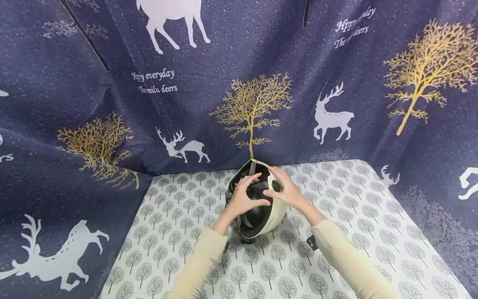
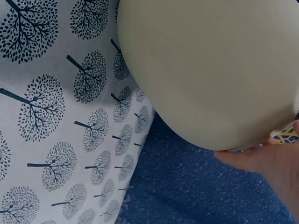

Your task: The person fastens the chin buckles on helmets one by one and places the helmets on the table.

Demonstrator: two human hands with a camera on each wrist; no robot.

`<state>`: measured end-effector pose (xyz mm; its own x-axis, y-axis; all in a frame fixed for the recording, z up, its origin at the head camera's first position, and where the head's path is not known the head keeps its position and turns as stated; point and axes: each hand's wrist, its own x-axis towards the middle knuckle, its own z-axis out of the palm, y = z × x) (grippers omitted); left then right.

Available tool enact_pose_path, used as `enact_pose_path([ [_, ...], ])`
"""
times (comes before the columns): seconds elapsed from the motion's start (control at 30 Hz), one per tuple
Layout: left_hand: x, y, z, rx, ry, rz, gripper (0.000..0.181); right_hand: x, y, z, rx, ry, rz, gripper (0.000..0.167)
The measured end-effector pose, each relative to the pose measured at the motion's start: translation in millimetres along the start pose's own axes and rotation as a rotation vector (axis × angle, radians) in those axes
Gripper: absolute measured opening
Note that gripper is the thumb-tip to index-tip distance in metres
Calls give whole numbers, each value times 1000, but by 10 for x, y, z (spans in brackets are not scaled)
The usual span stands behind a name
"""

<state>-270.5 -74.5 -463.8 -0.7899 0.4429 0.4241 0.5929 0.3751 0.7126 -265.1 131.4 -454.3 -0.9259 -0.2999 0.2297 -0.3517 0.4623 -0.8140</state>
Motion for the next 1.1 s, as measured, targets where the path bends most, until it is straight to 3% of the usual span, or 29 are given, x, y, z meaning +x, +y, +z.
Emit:
enact_pose_path([
  [0.43,-115,-155,-30,-63,43,-29,95,-20,97,-23,20,40,-45,81],
  [0.8,-261,-287,-87,-121,89,-157,84,-19,139,-13,58,68,-36,76],
  [0.93,-329,-388,-115,-129,125,-173,81,-18,145,2,55,82,-47,77],
  [1.1,-426,-517,-112,-122,157,-240,82,-33,164,3,52,101,-51,78],
])
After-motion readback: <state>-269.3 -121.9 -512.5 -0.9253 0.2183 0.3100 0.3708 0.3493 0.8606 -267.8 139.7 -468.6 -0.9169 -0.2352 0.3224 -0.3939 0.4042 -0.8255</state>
